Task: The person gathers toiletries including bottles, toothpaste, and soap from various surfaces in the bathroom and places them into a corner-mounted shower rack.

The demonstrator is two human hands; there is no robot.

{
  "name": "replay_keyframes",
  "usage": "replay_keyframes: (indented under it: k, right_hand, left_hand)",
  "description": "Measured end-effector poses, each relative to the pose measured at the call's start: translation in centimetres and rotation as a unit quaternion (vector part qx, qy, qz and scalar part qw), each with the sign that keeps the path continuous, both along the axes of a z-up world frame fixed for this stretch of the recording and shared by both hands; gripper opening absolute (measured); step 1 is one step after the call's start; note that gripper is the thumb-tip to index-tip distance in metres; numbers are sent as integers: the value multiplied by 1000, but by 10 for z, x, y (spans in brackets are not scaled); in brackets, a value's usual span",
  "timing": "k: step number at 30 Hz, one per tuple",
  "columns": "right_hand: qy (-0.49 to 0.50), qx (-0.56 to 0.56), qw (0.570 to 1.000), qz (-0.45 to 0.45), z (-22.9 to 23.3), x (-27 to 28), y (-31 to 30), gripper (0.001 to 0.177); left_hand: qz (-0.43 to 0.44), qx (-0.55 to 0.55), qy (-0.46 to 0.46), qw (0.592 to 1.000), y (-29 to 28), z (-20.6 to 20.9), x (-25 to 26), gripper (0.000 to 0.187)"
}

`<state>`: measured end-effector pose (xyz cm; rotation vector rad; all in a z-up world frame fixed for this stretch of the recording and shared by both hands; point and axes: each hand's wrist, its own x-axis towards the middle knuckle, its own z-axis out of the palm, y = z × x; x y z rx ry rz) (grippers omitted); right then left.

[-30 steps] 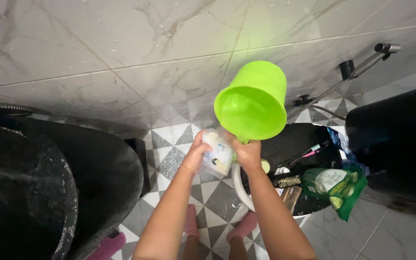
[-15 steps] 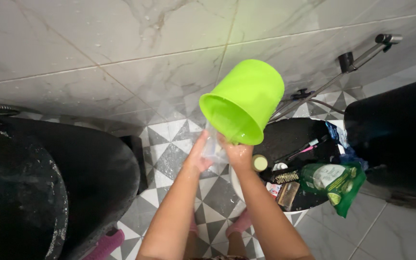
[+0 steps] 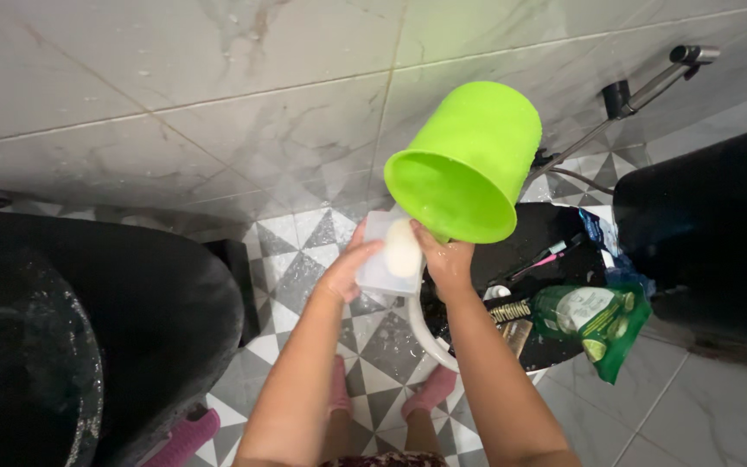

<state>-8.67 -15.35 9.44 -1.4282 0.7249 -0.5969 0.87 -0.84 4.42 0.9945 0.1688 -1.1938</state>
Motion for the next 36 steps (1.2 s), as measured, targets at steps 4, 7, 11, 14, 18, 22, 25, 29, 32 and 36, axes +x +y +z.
replay_keyframes:
  k: [4, 7, 11, 14, 18, 22, 25, 29, 32, 36]
  right_hand:
    - [-18, -116, 993, 0, -4, 9, -7, 29]
    - [-2, -40, 999, 15, -2, 2, -1, 32]
    - [18, -60, 996, 56, 1, 0, -8, 30]
    - [89, -39, 994, 57, 6, -3, -7, 27]
    - [150, -233, 960, 44, -2, -10, -11, 27]
    - [164, -381, 910, 15, -31, -20, -29, 22]
    - [169, -418, 892, -34, -44, -41, -41, 22]
    - [192, -398, 891, -108, -43, -69, -45, 9]
    - [220, -349, 897, -158, -45, -84, -44, 12]
    - [246, -348, 886, -184, -58, -100, -50, 15]
  left_hand:
    - [17, -84, -154, 984, -6, 1, 2, 76]
    - [41, 20, -239, 970, -20, 8, -3, 66]
    - [-28, 192, -416, 889, -26, 22, 0, 70]
    - [-47, 163, -550, 818, -31, 23, 6, 75]
    - [-120, 200, -582, 779, -42, 1, 11, 51]
    - [-80, 215, -739, 634, -38, -25, 16, 44]
    - [-42, 257, -561, 786, -25, -15, 16, 49]
    - [-36, 293, -512, 807, -17, 9, 23, 54]
    - [-35, 293, -497, 816, -16, 20, 24, 51]
    - [1, 248, -493, 834, -22, 36, 23, 45]
